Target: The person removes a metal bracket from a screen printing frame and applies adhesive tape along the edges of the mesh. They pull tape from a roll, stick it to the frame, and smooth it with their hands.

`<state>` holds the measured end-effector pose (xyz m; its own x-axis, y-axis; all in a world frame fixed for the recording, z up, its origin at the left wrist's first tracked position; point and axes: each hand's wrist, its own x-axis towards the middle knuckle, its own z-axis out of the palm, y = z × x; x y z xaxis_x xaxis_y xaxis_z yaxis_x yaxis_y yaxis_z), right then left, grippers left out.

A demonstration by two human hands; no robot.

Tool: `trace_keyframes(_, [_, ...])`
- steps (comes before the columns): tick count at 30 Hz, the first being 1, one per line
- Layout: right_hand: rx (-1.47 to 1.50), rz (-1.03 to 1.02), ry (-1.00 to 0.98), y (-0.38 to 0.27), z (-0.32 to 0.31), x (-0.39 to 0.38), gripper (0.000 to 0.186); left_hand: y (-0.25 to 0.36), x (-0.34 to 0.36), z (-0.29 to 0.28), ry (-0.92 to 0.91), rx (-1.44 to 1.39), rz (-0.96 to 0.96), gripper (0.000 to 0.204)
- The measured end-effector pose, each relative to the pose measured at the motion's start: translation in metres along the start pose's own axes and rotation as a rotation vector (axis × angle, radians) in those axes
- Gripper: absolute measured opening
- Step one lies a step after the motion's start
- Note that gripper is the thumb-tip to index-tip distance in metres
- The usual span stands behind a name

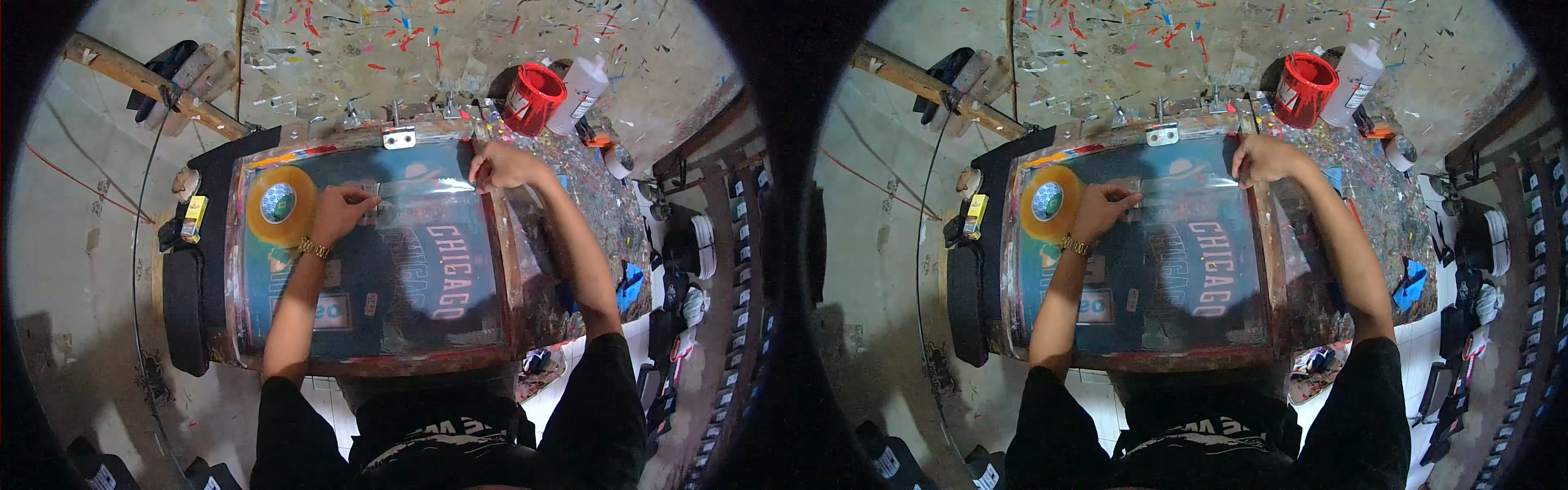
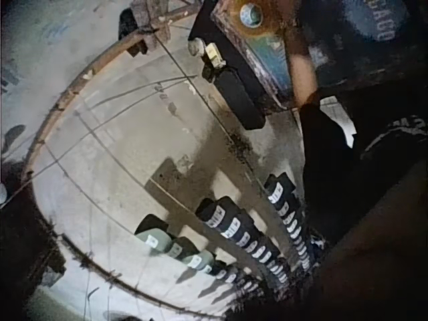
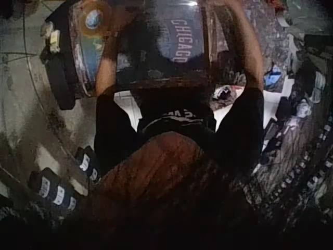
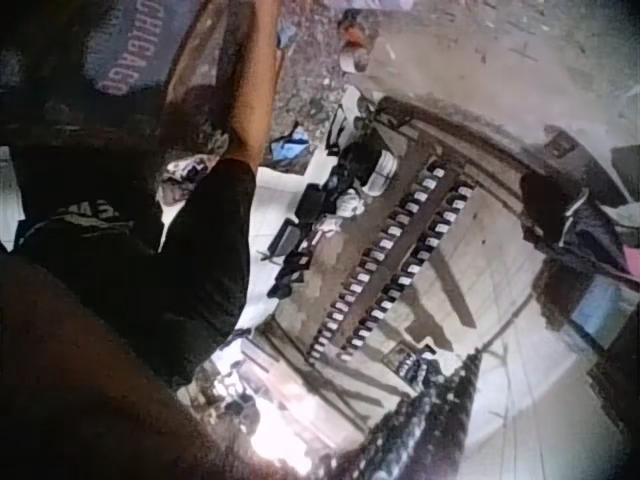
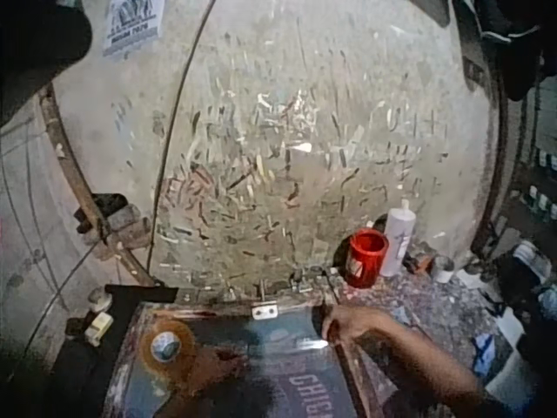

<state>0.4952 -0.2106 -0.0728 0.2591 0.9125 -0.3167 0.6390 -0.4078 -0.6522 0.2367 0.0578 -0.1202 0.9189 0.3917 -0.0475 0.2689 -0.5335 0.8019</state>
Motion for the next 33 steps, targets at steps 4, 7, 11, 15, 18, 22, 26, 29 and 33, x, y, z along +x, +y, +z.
trace_keyframes(4, [-0.189, -0.071, -0.01, -0.007, -0.005, 0.003, 0.036, -0.002, 0.003, 0.003, 0.008, 0.061, 0.015, 0.032])
trace_keyframes(7, [-0.198, -0.007, -0.009, -0.01, -0.006, 0.005, 0.041, -0.002, 0.004, 0.004, -0.011, 0.062, -0.049, 0.033])
trace_keyframes(11, [-0.265, -0.017, 0.038, -0.009, -0.002, 0.009, 0.047, -0.001, 0.004, 0.004, 0.007, 0.113, -0.032, 0.035])
trace_keyframes(15, [-0.289, 0.064, 0.034, -0.007, -0.001, 0.012, 0.054, -0.002, 0.005, 0.004, -0.008, 0.15, 0.004, 0.035])
trace_keyframes(18, [-0.337, 0.069, 0.056, -0.008, 0.002, 0.01, 0.056, -0.001, 0.004, 0.006, -0.001, 0.127, 0.014, 0.036])
trace_keyframes(22, [-0.458, 0.091, 0.159, -0.017, 0.016, 0.0, 0.053, 0.004, 0.0, 0.011, 0.073, 0.201, 0.047, 0.036])
trace_keyframes(26, [-0.527, 0.111, 0.281, -0.028, 0.031, -0.012, 0.045, 0.008, -0.002, 0.016, 0.128, 0.314, 0.026, 0.039])
trace_keyframes(29, [-0.58, 0.115, 0.325, -0.033, 0.034, -0.016, 0.044, 0.008, -0.001, 0.019, 0.24, 0.343, 0.107, 0.041])
trace_keyframes(33, [-0.628, 0.102, 0.332, -0.035, 0.035, -0.016, 0.039, 0.008, 0.0, 0.02, 0.264, 0.34, 0.085, 0.041])
